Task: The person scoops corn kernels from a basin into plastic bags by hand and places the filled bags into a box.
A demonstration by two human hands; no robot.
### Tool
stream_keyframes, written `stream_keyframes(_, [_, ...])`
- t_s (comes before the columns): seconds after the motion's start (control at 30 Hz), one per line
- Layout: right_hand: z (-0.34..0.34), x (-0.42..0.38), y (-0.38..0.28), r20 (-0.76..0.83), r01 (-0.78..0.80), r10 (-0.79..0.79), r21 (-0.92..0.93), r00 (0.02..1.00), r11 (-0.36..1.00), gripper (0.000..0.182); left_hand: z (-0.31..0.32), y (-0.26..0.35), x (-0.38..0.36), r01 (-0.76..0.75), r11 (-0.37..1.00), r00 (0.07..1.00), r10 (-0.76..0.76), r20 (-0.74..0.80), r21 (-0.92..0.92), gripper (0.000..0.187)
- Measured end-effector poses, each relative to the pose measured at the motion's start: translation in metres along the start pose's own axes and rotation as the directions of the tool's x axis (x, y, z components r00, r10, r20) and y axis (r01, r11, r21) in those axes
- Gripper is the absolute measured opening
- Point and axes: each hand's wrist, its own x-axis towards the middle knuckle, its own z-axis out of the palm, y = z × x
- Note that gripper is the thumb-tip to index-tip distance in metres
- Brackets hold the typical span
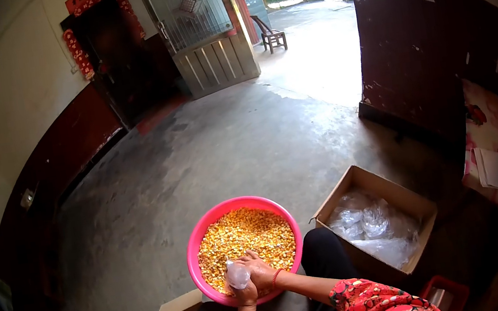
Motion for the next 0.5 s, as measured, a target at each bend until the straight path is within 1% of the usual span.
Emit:
stream_keyframes(0.03, [0.0,-0.002,0.004,0.044,0.041,-0.042,0.028,0.998,0.999,0.045,0.0,0.002,0.001,-0.023,0.999,0.999,0.022,0.026,0.043,0.03])
stream_keyframes(0.07, [0.002,-0.003,0.009,0.087,0.08,-0.085,0.058,0.993,0.995,0.042,0.0,0.005,0.002,-0.026,0.999,0.999,0.025,0.028,0.044,0.03])
stream_keyframes(0.1, [0.005,-0.003,0.008,0.0,0.123,-0.123,0.017,0.992,0.992,0.034,-0.002,0.018,0.01,-0.054,0.997,0.998,0.056,-0.023,0.063,0.033])
stream_keyframes(0.13, [0.007,-0.004,0.01,-0.003,0.122,-0.121,0.018,0.993,0.992,0.034,-0.004,0.025,0.014,-0.081,0.993,0.993,0.087,-0.074,0.083,0.036])
stream_keyframes(0.17, [0.007,-0.004,0.013,-0.104,0.133,-0.124,0.085,0.987,0.987,0.03,-0.003,0.019,0.01,-0.013,0.995,0.998,0.019,-0.057,0.102,0.046])
stream_keyframes(0.2, [0.004,-0.002,0.011,-0.203,0.152,-0.12,0.151,0.972,0.977,0.026,-0.006,0.027,0.013,-0.014,0.995,0.998,0.02,-0.058,0.103,0.046])
stream_keyframes(0.23, [0.01,-0.001,0.016,-0.204,0.155,-0.123,0.151,0.971,0.976,0.026,-0.01,0.041,0.017,-0.017,0.992,0.995,0.03,-0.099,0.123,0.053])
stream_keyframes(0.27, [0.018,0.0,0.025,-0.229,0.118,-0.096,0.086,0.969,0.989,0.024,-0.013,0.049,0.02,-0.019,0.99,0.989,0.039,-0.14,0.143,0.061])
stream_keyframes(0.3, [0.023,0.0,0.029,-0.255,0.078,-0.07,0.022,0.964,0.997,0.022,-0.012,0.036,0.014,0.033,0.985,0.989,-0.008,-0.145,0.167,0.076])
stream_keyframes(0.33, [0.021,0.0,0.027,-0.255,0.078,-0.069,0.024,0.964,0.997,0.022,-0.01,0.028,0.012,0.034,0.985,0.989,-0.009,-0.145,0.168,0.076])
stream_keyframes(0.4, [0.014,0.003,0.023,-0.342,-0.085,0.108,0.082,0.934,0.993,0.021,-0.005,0.011,0.011,0.216,0.953,0.956,-0.163,-0.245,0.212,0.08])
stream_keyframes(0.43, [0.009,0.003,0.02,-0.422,-0.076,0.13,0.142,0.897,0.987,0.022,-0.001,0.004,0.013,0.217,0.96,0.944,-0.16,-0.289,0.176,0.08])
stream_keyframes(0.47, [0.0,0.0,0.02,-0.302,-0.175,0.232,0.204,0.925,0.963,0.041,-0.002,0.001,0.006,0.142,0.962,0.958,-0.074,-0.278,0.234,0.083])
stream_keyframes(0.5, [0.0,-0.001,0.023,-0.308,-0.194,0.278,0.277,0.91,0.941,0.04,-0.004,0.003,0.007,0.138,0.983,0.963,-0.104,-0.25,0.124,0.084])
